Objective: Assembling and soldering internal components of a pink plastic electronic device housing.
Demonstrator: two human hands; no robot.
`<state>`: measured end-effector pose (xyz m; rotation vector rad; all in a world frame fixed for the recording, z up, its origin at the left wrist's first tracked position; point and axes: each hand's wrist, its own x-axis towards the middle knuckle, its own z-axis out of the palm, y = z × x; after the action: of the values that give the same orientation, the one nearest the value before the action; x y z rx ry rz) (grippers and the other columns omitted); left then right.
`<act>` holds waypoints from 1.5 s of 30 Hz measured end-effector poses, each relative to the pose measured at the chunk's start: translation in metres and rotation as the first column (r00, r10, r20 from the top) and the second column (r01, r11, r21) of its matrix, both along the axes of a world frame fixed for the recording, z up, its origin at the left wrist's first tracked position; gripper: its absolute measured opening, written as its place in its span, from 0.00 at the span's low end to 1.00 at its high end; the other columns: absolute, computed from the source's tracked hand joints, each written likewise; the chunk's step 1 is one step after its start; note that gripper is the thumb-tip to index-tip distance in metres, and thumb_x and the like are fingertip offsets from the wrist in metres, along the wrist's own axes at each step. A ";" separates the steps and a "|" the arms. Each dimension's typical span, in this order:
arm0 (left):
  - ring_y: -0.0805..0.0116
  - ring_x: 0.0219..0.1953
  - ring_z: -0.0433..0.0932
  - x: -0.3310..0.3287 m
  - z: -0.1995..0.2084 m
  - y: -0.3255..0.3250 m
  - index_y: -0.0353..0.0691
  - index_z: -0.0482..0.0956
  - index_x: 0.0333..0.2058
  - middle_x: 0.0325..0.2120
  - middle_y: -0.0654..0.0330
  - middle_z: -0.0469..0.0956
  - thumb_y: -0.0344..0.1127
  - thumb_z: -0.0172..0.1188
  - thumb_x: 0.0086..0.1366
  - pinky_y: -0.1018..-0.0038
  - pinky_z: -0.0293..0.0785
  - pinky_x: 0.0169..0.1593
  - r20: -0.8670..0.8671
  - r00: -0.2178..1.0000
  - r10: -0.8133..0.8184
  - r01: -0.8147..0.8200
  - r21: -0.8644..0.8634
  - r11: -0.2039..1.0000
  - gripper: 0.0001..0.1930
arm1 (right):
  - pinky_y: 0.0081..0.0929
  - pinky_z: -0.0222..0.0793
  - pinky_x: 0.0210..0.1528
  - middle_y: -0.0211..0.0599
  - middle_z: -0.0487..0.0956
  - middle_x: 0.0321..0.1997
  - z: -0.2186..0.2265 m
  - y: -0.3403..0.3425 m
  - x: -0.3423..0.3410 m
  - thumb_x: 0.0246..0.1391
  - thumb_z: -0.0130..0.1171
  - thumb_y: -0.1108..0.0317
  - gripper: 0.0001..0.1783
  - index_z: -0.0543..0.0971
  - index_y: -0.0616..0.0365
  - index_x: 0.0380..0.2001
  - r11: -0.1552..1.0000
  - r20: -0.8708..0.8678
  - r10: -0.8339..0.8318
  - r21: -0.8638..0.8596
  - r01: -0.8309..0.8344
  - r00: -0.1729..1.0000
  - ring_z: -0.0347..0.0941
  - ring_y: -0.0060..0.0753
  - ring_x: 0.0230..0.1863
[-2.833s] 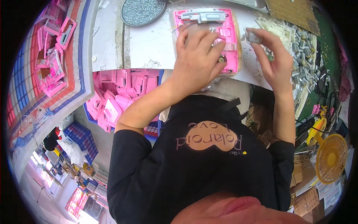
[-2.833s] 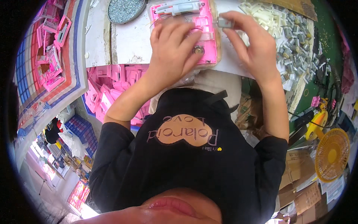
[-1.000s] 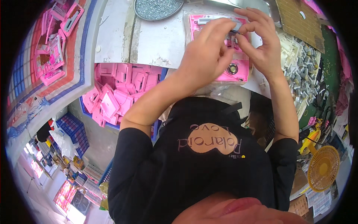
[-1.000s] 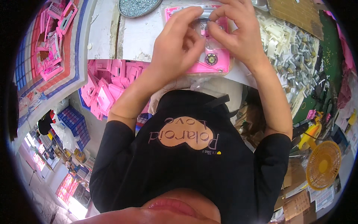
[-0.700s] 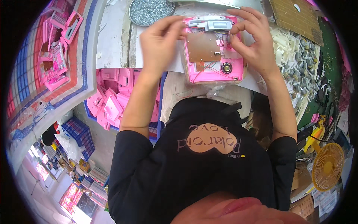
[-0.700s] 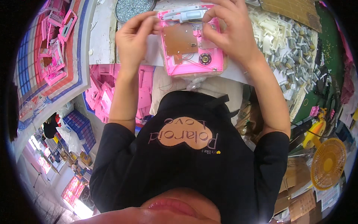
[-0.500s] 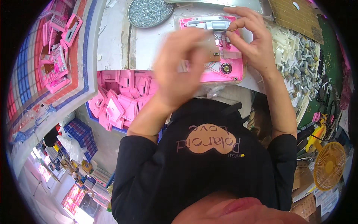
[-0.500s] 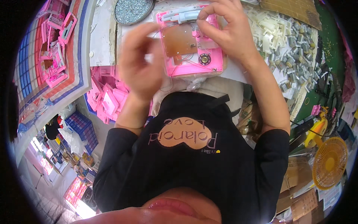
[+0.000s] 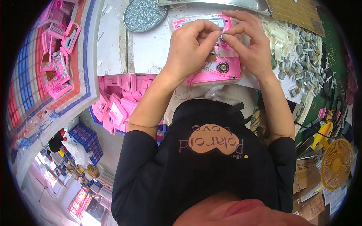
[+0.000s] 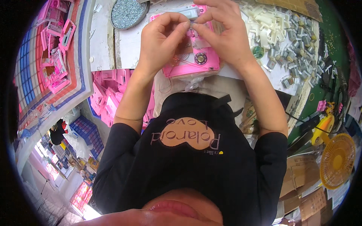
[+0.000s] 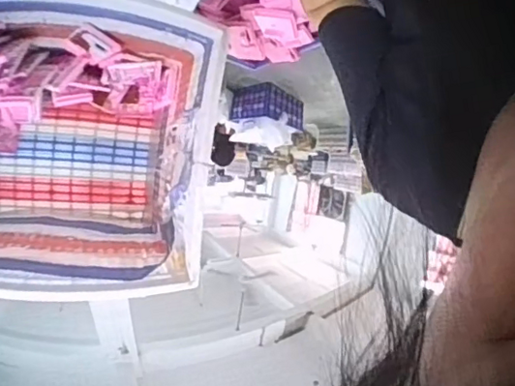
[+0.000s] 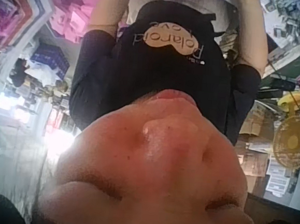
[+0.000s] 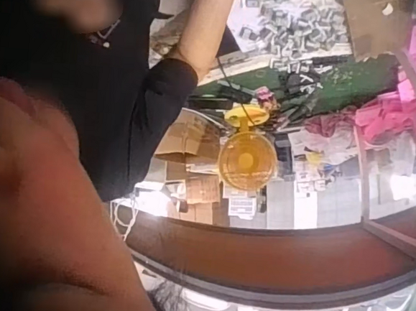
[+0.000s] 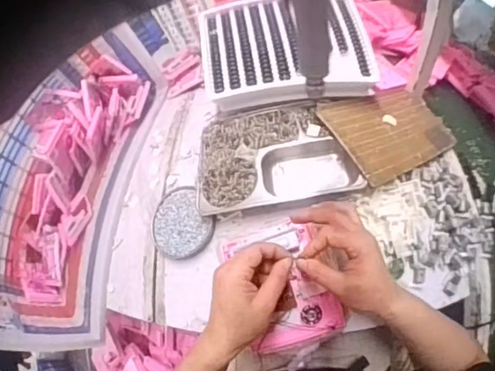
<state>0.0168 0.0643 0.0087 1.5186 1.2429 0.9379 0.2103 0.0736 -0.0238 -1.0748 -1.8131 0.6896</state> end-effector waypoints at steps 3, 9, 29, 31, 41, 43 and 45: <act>0.75 0.25 0.84 -0.004 -0.002 0.004 0.30 0.84 0.39 0.28 0.57 0.84 0.29 0.62 0.69 0.76 0.83 0.27 -0.161 0.985 -0.066 0.098 0.197 0.976 0.07 | 0.41 0.58 0.70 0.36 0.80 0.61 0.001 -0.001 0.002 0.50 0.71 0.71 0.06 0.84 0.54 0.32 0.998 0.060 -0.017 0.068 0.013 0.998 0.67 0.42 0.66; 0.82 0.26 0.75 -0.011 0.009 0.011 0.34 0.85 0.43 0.26 0.66 0.81 0.32 0.63 0.70 0.82 0.71 0.28 -0.021 0.981 -0.194 0.187 -0.189 0.964 0.09 | 0.42 0.59 0.69 0.34 0.80 0.62 0.012 0.005 0.008 0.48 0.72 0.70 0.09 0.85 0.52 0.35 0.972 0.163 0.023 0.227 -0.060 0.986 0.67 0.44 0.66; 0.67 0.23 0.81 -0.006 -0.002 0.006 0.36 0.84 0.35 0.25 0.58 0.82 0.30 0.67 0.61 0.71 0.77 0.29 -0.172 0.984 -0.056 0.094 0.221 0.971 0.05 | 0.35 0.65 0.42 0.46 0.72 0.38 -0.004 -0.117 0.461 0.66 0.58 0.60 0.17 0.71 0.66 0.42 0.550 -0.569 -0.800 -0.569 0.612 0.190 0.65 0.37 0.36; 0.67 0.22 0.80 -0.010 0.000 0.012 0.36 0.84 0.33 0.24 0.58 0.81 0.30 0.68 0.61 0.70 0.75 0.29 -0.219 0.974 -0.050 0.104 0.243 0.965 0.05 | 0.40 0.71 0.56 0.53 0.78 0.49 0.009 -0.107 0.436 0.70 0.52 0.58 0.22 0.73 0.66 0.56 0.346 -0.368 -0.914 -0.493 0.798 0.169 0.73 0.43 0.49; 0.60 0.42 0.72 0.005 -0.023 0.009 0.47 0.84 0.25 0.38 0.65 0.78 0.33 0.71 0.50 0.61 0.62 0.46 -0.404 0.903 0.146 0.159 0.630 0.760 0.04 | 0.27 0.64 0.29 0.37 0.69 0.29 0.054 -0.203 0.298 0.65 0.55 0.70 0.05 0.74 0.58 0.40 0.607 -0.627 -0.662 -0.127 0.785 0.410 0.62 0.26 0.27; 0.57 0.46 0.68 0.013 -0.039 0.010 0.48 0.83 0.23 0.41 0.66 0.76 0.35 0.72 0.48 0.58 0.59 0.48 -0.398 0.905 0.148 0.148 0.623 0.768 0.05 | 0.23 0.68 0.32 0.39 0.74 0.32 0.043 -0.178 0.229 0.64 0.55 0.71 0.08 0.75 0.61 0.45 0.680 -0.587 -0.659 -0.198 0.706 0.470 0.66 0.25 0.28; 0.57 0.45 0.68 0.017 -0.040 0.011 0.48 0.82 0.22 0.39 0.66 0.76 0.34 0.72 0.47 0.58 0.59 0.48 -0.421 0.892 0.166 0.152 0.624 0.766 0.05 | 0.20 0.69 0.34 0.37 0.77 0.34 0.031 -0.152 0.164 0.62 0.56 0.74 0.11 0.77 0.62 0.47 0.828 -0.599 -0.547 -0.288 0.481 0.585 0.70 0.24 0.30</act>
<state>0.0339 0.0749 -0.0318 2.4009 1.3080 1.1237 0.3740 -0.0781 0.0071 -1.1529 -0.7869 0.6778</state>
